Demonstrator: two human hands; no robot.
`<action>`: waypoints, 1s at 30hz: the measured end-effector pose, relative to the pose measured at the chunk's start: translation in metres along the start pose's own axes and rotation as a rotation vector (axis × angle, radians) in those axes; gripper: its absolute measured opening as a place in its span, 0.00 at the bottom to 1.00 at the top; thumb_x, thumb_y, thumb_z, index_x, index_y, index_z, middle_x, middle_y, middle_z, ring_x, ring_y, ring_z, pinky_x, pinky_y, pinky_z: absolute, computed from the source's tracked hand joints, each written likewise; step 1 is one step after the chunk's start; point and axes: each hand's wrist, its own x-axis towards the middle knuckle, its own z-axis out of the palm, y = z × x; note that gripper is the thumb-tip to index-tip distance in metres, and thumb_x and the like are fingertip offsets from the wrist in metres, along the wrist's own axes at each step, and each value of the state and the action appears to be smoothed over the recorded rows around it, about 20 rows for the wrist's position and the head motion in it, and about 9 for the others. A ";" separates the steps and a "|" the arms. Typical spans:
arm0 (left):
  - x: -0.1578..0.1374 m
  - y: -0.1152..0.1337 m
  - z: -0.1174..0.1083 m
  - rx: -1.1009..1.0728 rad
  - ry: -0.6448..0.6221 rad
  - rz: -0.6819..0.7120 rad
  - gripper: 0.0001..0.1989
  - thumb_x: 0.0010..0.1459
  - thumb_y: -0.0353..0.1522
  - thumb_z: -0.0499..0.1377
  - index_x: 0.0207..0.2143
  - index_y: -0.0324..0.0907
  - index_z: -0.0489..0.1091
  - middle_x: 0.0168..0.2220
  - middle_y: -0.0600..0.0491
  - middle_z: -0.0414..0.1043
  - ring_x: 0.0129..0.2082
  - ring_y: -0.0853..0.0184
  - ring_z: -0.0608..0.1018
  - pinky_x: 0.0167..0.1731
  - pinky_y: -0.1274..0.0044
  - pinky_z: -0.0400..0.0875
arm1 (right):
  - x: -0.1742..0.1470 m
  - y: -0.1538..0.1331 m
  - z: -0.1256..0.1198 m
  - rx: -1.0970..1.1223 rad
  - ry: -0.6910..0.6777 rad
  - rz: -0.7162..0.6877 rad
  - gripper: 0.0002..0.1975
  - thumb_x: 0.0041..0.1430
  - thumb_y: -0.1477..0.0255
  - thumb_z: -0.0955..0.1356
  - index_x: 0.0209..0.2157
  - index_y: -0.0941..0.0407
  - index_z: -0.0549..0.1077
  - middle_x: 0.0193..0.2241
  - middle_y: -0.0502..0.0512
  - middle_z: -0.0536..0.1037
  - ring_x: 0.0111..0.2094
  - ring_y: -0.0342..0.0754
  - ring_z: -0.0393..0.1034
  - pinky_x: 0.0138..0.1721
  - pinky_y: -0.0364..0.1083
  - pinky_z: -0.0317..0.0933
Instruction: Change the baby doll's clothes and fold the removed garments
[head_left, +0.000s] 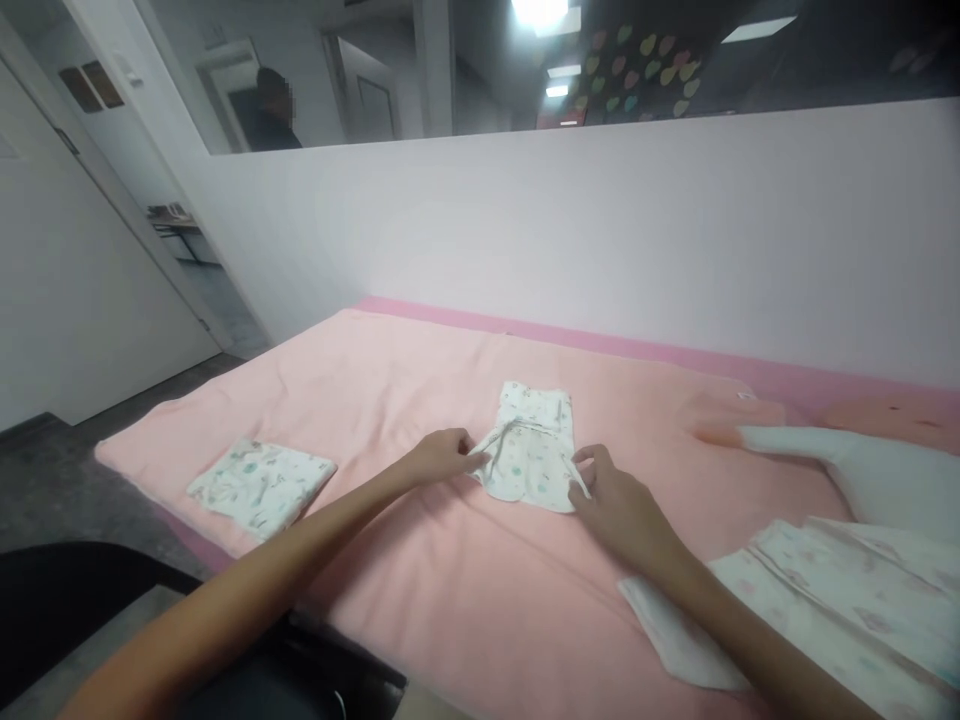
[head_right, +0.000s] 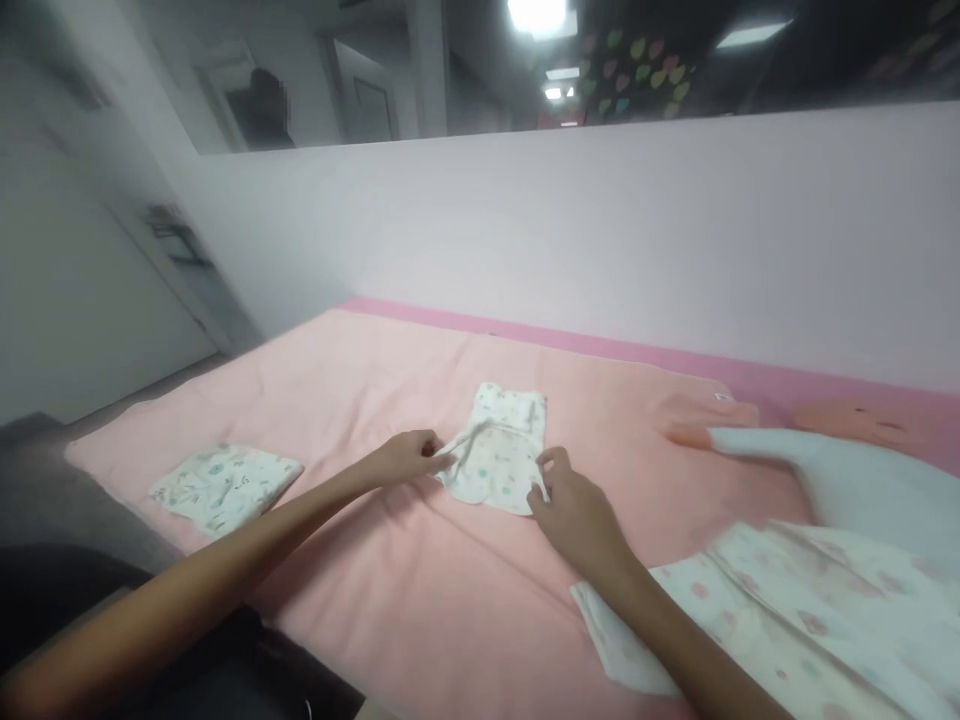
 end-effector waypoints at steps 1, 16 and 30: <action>-0.001 0.000 -0.002 -0.021 -0.005 -0.007 0.20 0.56 0.53 0.62 0.32 0.45 0.70 0.36 0.51 0.79 0.34 0.58 0.79 0.30 0.72 0.64 | -0.002 0.004 -0.001 0.016 -0.014 0.017 0.13 0.66 0.63 0.62 0.51 0.50 0.62 0.32 0.49 0.76 0.33 0.53 0.74 0.33 0.48 0.61; -0.034 -0.001 0.010 0.305 0.235 0.112 0.12 0.62 0.43 0.56 0.32 0.45 0.66 0.32 0.51 0.77 0.33 0.60 0.77 0.31 0.72 0.62 | -0.016 0.019 0.004 0.008 -0.011 0.106 0.25 0.67 0.50 0.63 0.57 0.51 0.65 0.37 0.52 0.80 0.40 0.53 0.76 0.42 0.49 0.63; -0.023 -0.014 0.007 -0.050 0.033 -0.010 0.16 0.53 0.42 0.65 0.41 0.46 0.69 0.39 0.56 0.79 0.38 0.61 0.80 0.32 0.75 0.67 | -0.014 0.009 0.020 -0.180 0.249 -0.225 0.15 0.67 0.67 0.65 0.53 0.55 0.70 0.42 0.60 0.78 0.44 0.58 0.71 0.41 0.52 0.63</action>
